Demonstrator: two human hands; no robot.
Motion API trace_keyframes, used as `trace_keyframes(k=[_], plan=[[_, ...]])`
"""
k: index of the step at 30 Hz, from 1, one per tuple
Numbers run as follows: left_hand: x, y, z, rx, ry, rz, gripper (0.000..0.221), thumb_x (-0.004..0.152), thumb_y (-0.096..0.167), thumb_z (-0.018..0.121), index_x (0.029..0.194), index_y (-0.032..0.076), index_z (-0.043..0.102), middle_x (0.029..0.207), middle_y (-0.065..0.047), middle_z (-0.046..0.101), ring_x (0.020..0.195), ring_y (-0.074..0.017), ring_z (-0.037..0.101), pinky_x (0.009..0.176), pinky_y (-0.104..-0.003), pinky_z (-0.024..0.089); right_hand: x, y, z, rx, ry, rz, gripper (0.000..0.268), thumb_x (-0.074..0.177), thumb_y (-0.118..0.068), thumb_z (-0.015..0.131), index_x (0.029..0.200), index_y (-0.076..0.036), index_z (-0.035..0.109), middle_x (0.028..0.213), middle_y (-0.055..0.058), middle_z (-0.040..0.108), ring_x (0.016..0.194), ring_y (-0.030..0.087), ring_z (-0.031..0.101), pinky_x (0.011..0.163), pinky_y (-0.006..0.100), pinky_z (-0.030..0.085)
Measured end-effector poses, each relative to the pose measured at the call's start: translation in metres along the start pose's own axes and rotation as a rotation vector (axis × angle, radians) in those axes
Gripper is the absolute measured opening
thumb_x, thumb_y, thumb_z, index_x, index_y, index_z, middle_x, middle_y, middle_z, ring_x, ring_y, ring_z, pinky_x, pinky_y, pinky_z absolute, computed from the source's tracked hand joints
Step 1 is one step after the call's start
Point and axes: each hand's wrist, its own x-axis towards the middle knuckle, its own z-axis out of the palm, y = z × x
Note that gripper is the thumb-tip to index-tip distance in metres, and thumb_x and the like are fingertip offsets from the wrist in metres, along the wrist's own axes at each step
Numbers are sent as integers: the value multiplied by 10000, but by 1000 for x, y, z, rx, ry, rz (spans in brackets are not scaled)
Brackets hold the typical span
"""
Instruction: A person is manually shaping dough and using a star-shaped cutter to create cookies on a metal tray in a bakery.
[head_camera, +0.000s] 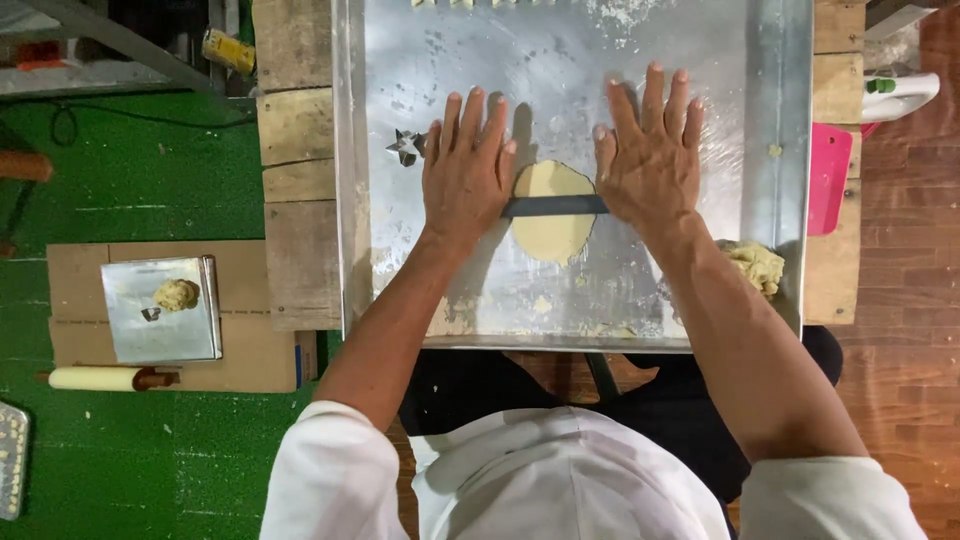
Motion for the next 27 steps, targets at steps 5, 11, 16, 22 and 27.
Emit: trace_keyframes(k=[5, 11, 16, 22, 27], plan=[[33, -11, 12, 24, 128, 68, 375, 1017, 158, 661, 1378, 135, 560, 1416, -75, 573, 1356, -342, 511, 998, -488, 530, 24, 16, 19, -4, 192, -107, 436, 1096, -160, 546, 1509, -19, 533, 1565, 273, 431, 1464, 490, 263, 1178, 644, 216], [56, -18, 22, 34, 133, 55, 366, 976, 96, 692, 1317, 137, 565, 1356, -31, 563, 1313, -308, 517, 960, -455, 541, 43, 31, 37, -35, 364, -183, 354, 1159, -190, 524, 1428, 7, 641, 1489, 232, 580, 1433, 449, 375, 1163, 602, 229], [41, -13, 18, -2, -56, -49, 391, 1083, 279, 550, 1447, 140, 510, 1525, -98, 488, 1453, -336, 372, 1085, -507, 477, 28, 22, 26, -63, 352, -183, 378, 1141, -179, 593, 1459, 19, 643, 1515, 242, 545, 1451, 438, 305, 1171, 608, 228], [0, -6, 17, 6, -154, -85, 529, 1101, 456, 513, 1580, 253, 417, 1669, -83, 267, 1551, -348, 219, 1212, -555, 328, -9, 0, 1, -24, 76, -30, 564, 1166, -451, 345, 1555, -75, 504, 1646, 289, 220, 1485, 531, 150, 1173, 700, 224], [-32, 8, -4, -74, -416, -155, 608, 1079, 535, 381, 1627, 298, 267, 1711, -53, 140, 1576, -349, 99, 1260, -570, 130, -41, -5, 1, -18, -216, 102, 726, 1087, -587, 180, 1692, -187, 210, 1692, 201, -60, 1541, 440, -83, 1248, 639, 1]])
